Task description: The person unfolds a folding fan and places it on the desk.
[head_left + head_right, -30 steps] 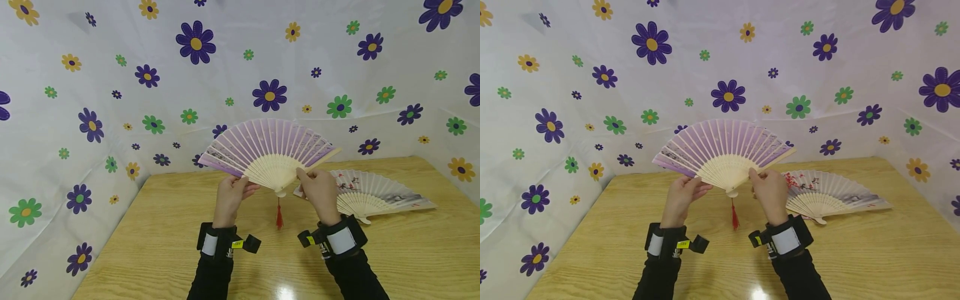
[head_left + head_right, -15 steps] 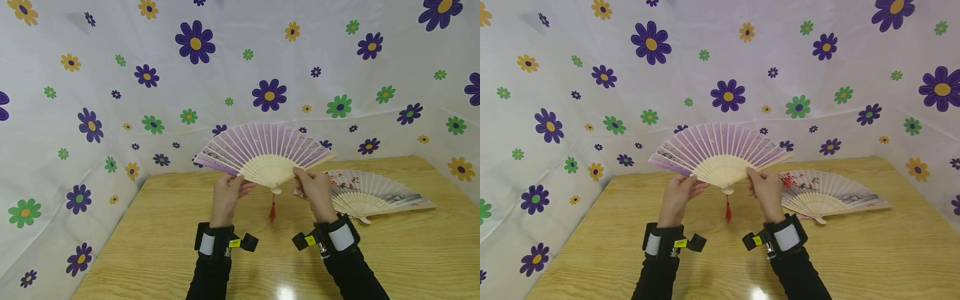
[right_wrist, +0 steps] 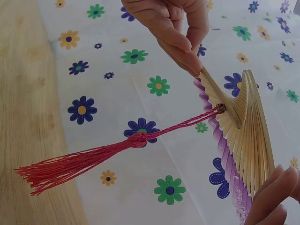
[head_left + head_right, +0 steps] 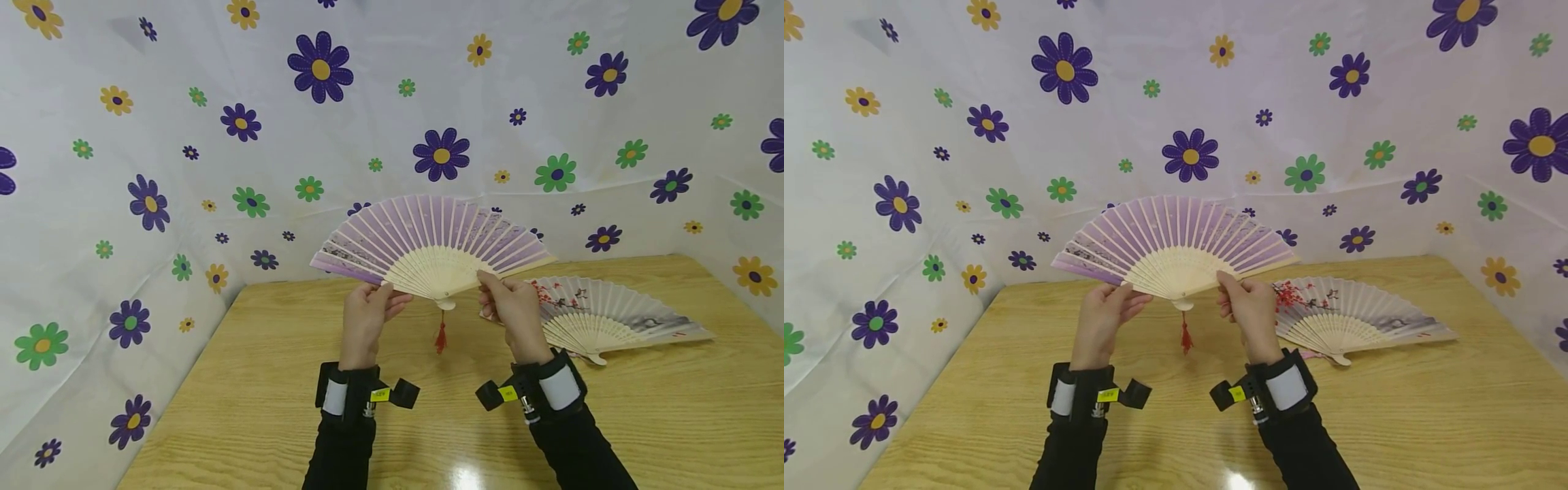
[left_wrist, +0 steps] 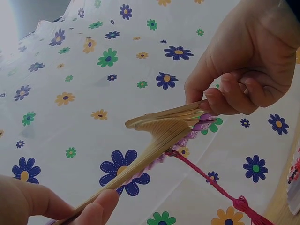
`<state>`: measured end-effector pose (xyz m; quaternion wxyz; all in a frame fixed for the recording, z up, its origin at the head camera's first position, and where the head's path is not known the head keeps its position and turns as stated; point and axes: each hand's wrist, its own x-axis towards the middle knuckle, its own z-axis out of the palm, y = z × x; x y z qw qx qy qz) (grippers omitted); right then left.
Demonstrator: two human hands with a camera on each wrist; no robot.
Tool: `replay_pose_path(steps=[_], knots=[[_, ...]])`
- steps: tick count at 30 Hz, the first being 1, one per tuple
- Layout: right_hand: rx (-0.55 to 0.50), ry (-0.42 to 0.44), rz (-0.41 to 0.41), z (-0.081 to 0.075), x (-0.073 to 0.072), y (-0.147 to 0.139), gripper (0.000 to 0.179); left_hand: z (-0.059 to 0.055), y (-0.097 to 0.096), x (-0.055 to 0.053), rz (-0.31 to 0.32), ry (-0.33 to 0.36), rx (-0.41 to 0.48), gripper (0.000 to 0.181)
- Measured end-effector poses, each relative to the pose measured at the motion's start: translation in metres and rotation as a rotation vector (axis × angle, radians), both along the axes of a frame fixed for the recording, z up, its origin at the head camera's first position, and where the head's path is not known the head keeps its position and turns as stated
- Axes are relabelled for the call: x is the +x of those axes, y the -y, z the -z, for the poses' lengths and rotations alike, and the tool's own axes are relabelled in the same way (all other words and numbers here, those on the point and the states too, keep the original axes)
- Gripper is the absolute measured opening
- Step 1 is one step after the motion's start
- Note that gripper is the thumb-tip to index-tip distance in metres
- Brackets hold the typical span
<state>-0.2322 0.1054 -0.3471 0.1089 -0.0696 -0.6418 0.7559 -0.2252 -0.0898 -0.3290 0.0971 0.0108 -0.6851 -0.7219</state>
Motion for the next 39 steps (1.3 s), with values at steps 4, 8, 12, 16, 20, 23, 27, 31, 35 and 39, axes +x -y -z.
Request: replay_pose_path(steps=[4, 8, 12, 16, 20, 23, 27, 31, 35, 39], knots=[[-0.012, -0.003, 0.005, -0.001, 0.002, 0.002, 0.032, 0.000, 0.002, 0.000, -0.009, 0.008, 0.004, 0.022], [-0.024, -0.017, -0.005, -0.001, 0.005, 0.005, 0.032, -0.001, 0.004, -0.001, -0.030, 0.016, 0.011, 0.022], [-0.028, -0.021, -0.020, -0.001, 0.006, 0.006, 0.033, -0.002, 0.006, -0.002, -0.040, 0.016, 0.029, 0.020], [-0.030, -0.012, -0.019, -0.001, 0.006, 0.008, 0.032, -0.002, 0.008, -0.002, -0.042, 0.016, 0.047, 0.020], [-0.031, -0.006, -0.018, -0.001, 0.007, 0.010, 0.030, -0.002, 0.009, -0.002, -0.047, 0.015, 0.062, 0.020], [-0.044, -0.004, -0.023, -0.001, 0.008, 0.011, 0.031, -0.002, 0.010, -0.003, -0.053, 0.011, 0.065, 0.019], [-0.073, 0.000, -0.038, -0.001, 0.008, 0.013, 0.033, -0.001, 0.012, -0.004, -0.061, 0.001, 0.076, 0.016], [-0.106, 0.002, -0.064, 0.001, 0.008, 0.016, 0.035, -0.002, 0.016, -0.005, -0.054, 0.013, 0.081, 0.017], [-0.173, 0.036, -0.152, 0.006, 0.005, 0.025, 0.037, -0.002, 0.028, -0.006, -0.064, 0.030, 0.061, 0.020], [-0.290, 0.134, -0.275, 0.018, 0.003, 0.040, 0.039, 0.003, 0.049, -0.009, -0.082, 0.050, -0.007, 0.023]])
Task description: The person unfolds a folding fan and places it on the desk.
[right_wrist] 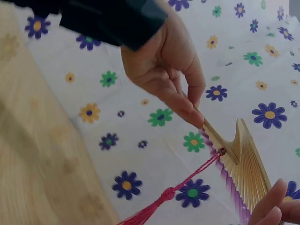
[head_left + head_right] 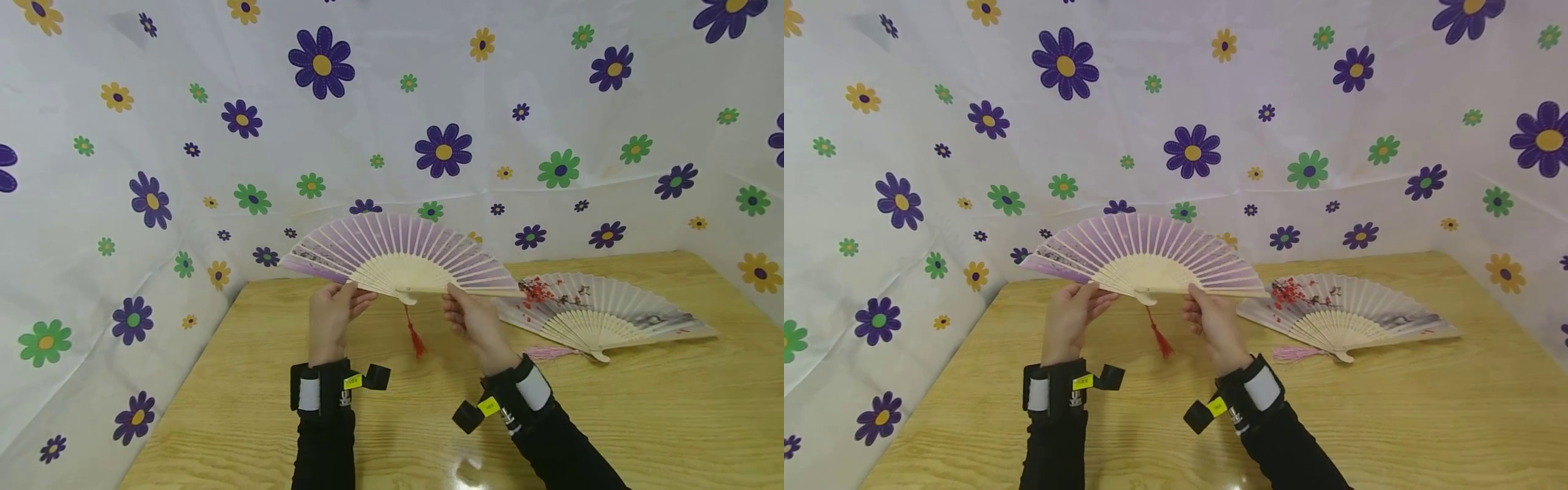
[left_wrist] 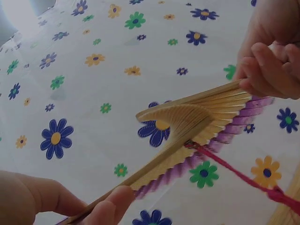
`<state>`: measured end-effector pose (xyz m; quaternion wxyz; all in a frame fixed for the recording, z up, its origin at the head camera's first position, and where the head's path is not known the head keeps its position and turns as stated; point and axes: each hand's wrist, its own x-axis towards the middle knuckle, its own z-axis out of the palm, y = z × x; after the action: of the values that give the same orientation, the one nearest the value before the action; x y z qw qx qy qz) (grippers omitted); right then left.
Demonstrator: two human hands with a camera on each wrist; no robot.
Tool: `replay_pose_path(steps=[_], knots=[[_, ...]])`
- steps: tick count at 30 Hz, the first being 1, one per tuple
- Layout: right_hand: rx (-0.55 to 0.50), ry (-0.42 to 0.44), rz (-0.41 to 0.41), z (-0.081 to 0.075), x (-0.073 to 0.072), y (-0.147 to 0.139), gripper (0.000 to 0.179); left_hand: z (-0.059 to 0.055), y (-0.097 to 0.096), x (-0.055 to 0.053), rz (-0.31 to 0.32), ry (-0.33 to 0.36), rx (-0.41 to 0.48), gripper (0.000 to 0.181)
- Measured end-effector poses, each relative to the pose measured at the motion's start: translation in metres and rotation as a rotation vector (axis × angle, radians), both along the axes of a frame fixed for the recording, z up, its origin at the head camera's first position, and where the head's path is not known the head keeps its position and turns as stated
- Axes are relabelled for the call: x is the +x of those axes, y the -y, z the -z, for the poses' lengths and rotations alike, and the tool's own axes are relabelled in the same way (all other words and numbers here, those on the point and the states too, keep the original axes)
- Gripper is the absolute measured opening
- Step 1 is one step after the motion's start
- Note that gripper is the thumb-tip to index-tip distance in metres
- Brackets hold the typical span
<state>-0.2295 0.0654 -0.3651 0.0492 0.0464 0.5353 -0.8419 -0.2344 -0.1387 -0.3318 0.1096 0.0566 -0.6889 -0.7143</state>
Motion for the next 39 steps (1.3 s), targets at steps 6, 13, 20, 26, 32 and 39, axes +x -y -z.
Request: replay_pose_path(steps=[6, 13, 20, 26, 32, 39], knots=[[-0.096, 0.135, -0.144, 0.026, -0.001, 0.022, 0.044, 0.018, 0.037, -0.005, 0.021, 0.124, -0.121, 0.031], [-0.050, 0.222, -0.120, 0.055, -0.003, 0.034, 0.040, 0.055, 0.063, -0.017, 0.148, 0.281, -0.115, 0.034], [0.098, 0.251, -0.111, 0.073, -0.002, 0.039, 0.025, 0.078, 0.074, -0.017, 0.166, 0.377, -0.100, 0.027], [0.199, 0.250, -0.090, 0.078, -0.002, 0.037, 0.027, 0.087, 0.072, -0.017, 0.177, 0.452, -0.059, 0.023], [0.317, 0.272, -0.189, 0.078, 0.002, 0.036, 0.035, 0.089, 0.078, -0.012, 0.201, 0.503, -0.185, 0.028], [0.615, -0.040, -0.373, 0.045, 0.008, 0.013, 0.043, 0.068, 0.078, -0.003, 0.153, 0.462, -0.460, 0.028]])
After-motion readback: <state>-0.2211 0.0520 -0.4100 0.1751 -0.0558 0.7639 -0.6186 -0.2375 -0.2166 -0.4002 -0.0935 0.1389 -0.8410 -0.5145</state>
